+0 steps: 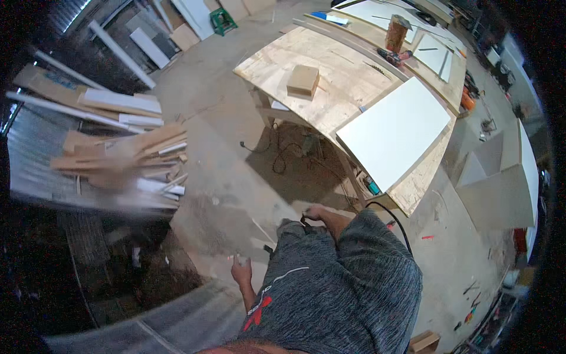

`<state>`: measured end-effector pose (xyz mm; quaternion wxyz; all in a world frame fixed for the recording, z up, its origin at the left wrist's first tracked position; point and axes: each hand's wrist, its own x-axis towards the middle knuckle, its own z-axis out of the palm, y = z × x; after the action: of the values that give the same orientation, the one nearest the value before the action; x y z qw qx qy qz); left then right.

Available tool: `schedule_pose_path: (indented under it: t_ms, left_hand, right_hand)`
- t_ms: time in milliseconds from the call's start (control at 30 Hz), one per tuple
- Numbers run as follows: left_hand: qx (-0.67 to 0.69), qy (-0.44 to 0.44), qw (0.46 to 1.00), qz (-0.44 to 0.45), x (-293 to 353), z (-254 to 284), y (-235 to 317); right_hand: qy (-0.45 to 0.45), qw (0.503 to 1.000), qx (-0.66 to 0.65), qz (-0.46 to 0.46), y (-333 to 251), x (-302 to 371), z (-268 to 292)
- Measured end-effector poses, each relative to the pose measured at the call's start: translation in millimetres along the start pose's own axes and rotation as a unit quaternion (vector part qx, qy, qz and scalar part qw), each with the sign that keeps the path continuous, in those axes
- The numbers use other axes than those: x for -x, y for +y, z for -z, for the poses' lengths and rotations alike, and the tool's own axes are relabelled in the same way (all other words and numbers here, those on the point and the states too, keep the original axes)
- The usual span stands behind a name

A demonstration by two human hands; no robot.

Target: The recorder is measuring, marking, and aligning laminate boards on a workbench in a furniture workshop.

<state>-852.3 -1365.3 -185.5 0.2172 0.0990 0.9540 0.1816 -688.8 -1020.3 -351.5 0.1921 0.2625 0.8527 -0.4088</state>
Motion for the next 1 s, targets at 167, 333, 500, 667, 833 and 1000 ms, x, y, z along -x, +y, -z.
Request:
schedule_pose_path:
  t_ms: [167,333,500,667,833,1000]
  left_hand:
    - [0.069,0.025,0.995,-0.073,-127,-52,-175]
    - [-0.063,-0.029,0.982,-0.175,-325,-16,-128]
    - [-0.146,-0.087,0.959,-0.225,-522,48,-89]
    - [-0.24,-0.172,0.922,-0.251,-654,119,-53]
    - [0.237,-0.163,0.953,-0.098,-869,177,168]
    - [0.415,-0.252,0.866,-0.12,-911,169,507]
  right_hand:
    - [0.2,0.976,-0.086,0.023,-135,-94,149]
    - [0.207,0.967,-0.144,-0.028,-178,-176,193]
    - [0.118,0.973,-0.047,-0.193,-79,-247,106]
    - [0.081,0.932,-0.12,-0.332,-114,-257,67]
    - [0.183,0.881,-0.273,-0.34,-176,-366,119]
    - [0.146,0.902,-0.229,-0.336,-183,-485,212]
